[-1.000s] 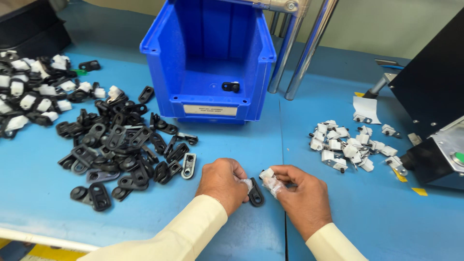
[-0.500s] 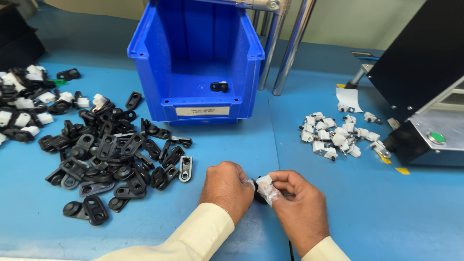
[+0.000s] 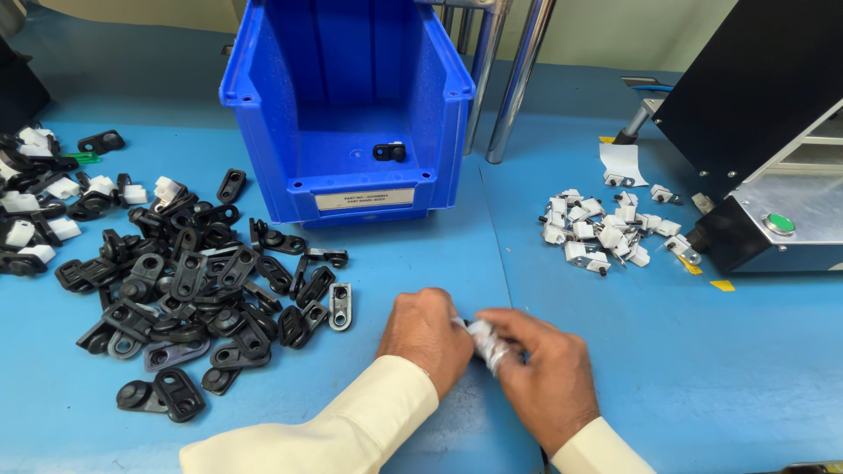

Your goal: The person picks black plastic bracket parts and white plastic fittings from the workbench, fits the white fitting into the black bracket by hand, and places each completed assembly into a blue bin. They repeat this assembly cycle continuously, occasionally reaching into the bin or across the parts pile.

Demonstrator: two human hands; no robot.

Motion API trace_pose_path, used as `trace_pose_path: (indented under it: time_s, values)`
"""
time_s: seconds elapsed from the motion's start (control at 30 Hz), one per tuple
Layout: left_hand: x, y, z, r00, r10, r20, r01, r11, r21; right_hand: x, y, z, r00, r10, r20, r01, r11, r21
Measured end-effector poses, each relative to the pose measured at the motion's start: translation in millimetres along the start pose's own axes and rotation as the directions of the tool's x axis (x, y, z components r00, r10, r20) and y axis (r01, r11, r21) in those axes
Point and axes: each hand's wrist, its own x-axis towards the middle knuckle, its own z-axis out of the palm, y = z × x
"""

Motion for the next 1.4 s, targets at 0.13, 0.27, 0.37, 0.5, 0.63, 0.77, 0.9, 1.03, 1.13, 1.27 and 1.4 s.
trace_pose_path:
  time_s: [0.13,0.27,0.37,0.5,0.63,0.77,0.9,1.03,1.13,1.27,1.4]
  values:
    - [-3,-3,4,0.996,0.029,-0.083,-0.033,0.999,-0.042,10,2,-12,0.962,-0.216,0.169,0.237,0.964,-0.119]
    - [-8,-4,11,0.995,0.067,-0.073,-0.065,0.997,0.031,11,-8,-7,0.989,-0.027,0.148,0.044,0.993,-0.110]
    - [-10,-5,13,0.991,0.087,-0.096,-0.086,0.996,0.016,9,-16,1,0.974,0.214,0.075,-0.209,0.975,-0.073]
    - [-10,-8,13,0.995,0.064,-0.073,-0.075,0.986,-0.149,15,-16,-5,0.964,0.248,0.093,-0.251,0.968,0.019]
    - [-8,-7,11,0.987,-0.120,0.107,0.149,0.931,-0.332,27,-8,-8,0.904,0.361,0.230,-0.409,0.886,0.219]
    - [-7,-3,10,0.986,-0.127,0.108,0.155,0.932,-0.328,34,2,-9,0.870,0.383,0.311,-0.471,0.834,0.289]
    - [-2,4,9,0.979,-0.162,0.127,0.189,0.951,-0.247,42,8,-11,0.846,0.427,0.319,-0.501,0.841,0.203]
    - [5,7,7,0.964,-0.204,0.173,0.259,0.875,-0.408,48,13,-11,0.844,0.400,0.357,-0.498,0.832,0.244]
    - [6,8,4,0.932,-0.319,0.170,0.361,0.802,-0.476,50,14,-10,0.840,0.403,0.363,-0.504,0.828,0.247]
    - [-1,12,3,0.989,-0.146,0.007,0.145,0.974,-0.176,49,13,-8,0.859,0.383,0.341,-0.468,0.857,0.216]
    - [-5,22,4,0.999,-0.035,0.024,0.030,0.979,0.203,47,12,-8,0.886,0.338,0.317,-0.411,0.889,0.203]
